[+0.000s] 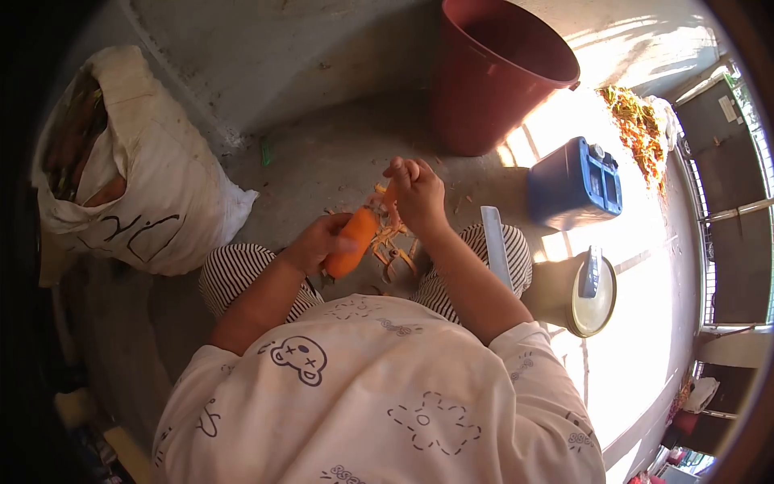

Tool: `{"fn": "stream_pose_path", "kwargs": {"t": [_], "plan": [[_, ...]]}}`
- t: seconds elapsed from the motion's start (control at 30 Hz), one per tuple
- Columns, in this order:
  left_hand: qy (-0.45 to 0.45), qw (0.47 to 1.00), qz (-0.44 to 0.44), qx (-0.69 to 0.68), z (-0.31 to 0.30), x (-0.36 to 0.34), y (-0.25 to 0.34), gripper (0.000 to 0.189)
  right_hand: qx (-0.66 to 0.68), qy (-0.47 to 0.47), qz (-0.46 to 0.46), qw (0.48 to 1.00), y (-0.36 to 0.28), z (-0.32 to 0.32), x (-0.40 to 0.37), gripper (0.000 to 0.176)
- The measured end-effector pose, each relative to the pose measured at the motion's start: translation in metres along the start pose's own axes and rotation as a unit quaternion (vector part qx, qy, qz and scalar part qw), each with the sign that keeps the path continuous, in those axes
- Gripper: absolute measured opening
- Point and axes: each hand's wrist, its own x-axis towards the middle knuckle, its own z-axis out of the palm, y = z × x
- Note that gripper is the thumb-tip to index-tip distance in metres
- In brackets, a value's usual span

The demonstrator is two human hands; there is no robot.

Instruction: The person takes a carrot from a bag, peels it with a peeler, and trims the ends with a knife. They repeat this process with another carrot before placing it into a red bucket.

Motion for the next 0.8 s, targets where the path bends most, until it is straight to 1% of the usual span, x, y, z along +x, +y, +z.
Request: {"fn": "stream_pose_path", "kwargs": {"t": [0.03,0.1,0.13,0.2,0.23,0.3,0.33,0.4,0.43,0.47,0.5,0.53,0.6,0.63,0.7,0.8], "plan": [[-0.031,0.997,-0.009,-0.064,0.004,0.001,0.004,0.052,-0.037,-0.001,-0.058,0.998,-0.004,0.000,-0.007,0.018],[-0.091,0.974,-0.001,-0.208,0.013,0.001,0.010,0.052,-0.105,-0.005,-0.177,0.979,-0.015,0.001,-0.018,0.016],[-0.120,0.953,0.002,-0.277,0.015,0.000,0.012,0.051,-0.092,-0.031,-0.177,0.979,-0.016,0.002,-0.025,0.017],[-0.108,0.943,0.046,-0.311,0.011,-0.002,0.010,0.053,-0.069,-0.083,-0.174,0.979,-0.017,0.003,-0.040,0.020],[-0.102,0.936,0.068,-0.329,0.008,-0.002,0.007,0.054,-0.079,-0.130,-0.227,0.962,-0.017,0.001,-0.044,0.024],[-0.086,0.944,0.040,-0.315,-0.004,0.004,-0.003,0.053,-0.098,-0.224,-0.332,0.911,-0.017,-0.003,-0.051,0.030],[-0.075,0.948,0.027,-0.308,-0.011,0.005,-0.007,0.052,-0.152,-0.221,-0.316,0.910,-0.022,-0.010,-0.058,0.033],[-0.085,0.955,0.022,-0.282,-0.011,0.005,-0.003,0.050,-0.258,-0.209,-0.282,0.900,-0.036,-0.039,-0.075,0.039],[-0.092,0.958,0.018,-0.269,-0.011,0.006,0.000,0.050,-0.342,-0.174,-0.207,0.900,-0.034,-0.057,-0.083,0.042],[-0.058,0.967,0.024,-0.247,-0.010,0.004,0.005,0.048,-0.423,-0.137,-0.129,0.886,-0.030,-0.079,-0.090,0.046],[-0.023,0.973,0.031,-0.226,-0.007,-0.001,0.010,0.048,-0.509,-0.168,0.078,0.840,-0.027,-0.098,-0.095,0.047],[0.014,0.978,0.038,-0.205,-0.007,-0.003,0.013,0.047,-0.551,-0.180,0.177,0.795,-0.024,-0.117,-0.101,0.047],[-0.014,0.993,0.044,-0.112,-0.020,0.001,0.007,0.045,-0.520,-0.222,0.282,0.775,-0.015,-0.144,-0.116,0.044],[-0.029,0.997,0.044,-0.064,-0.025,0.002,0.005,0.044,-0.490,-0.213,0.282,0.797,-0.004,-0.154,-0.123,0.044],[-0.016,0.999,0.032,-0.023,-0.025,0.003,0.007,0.046,-0.427,-0.190,0.288,0.836,0.022,-0.165,-0.138,0.043],[0.017,0.999,0.034,0.031,-0.022,0.008,0.004,0.049,-0.357,-0.132,0.292,0.877,0.029,-0.162,-0.151,0.044]]}}
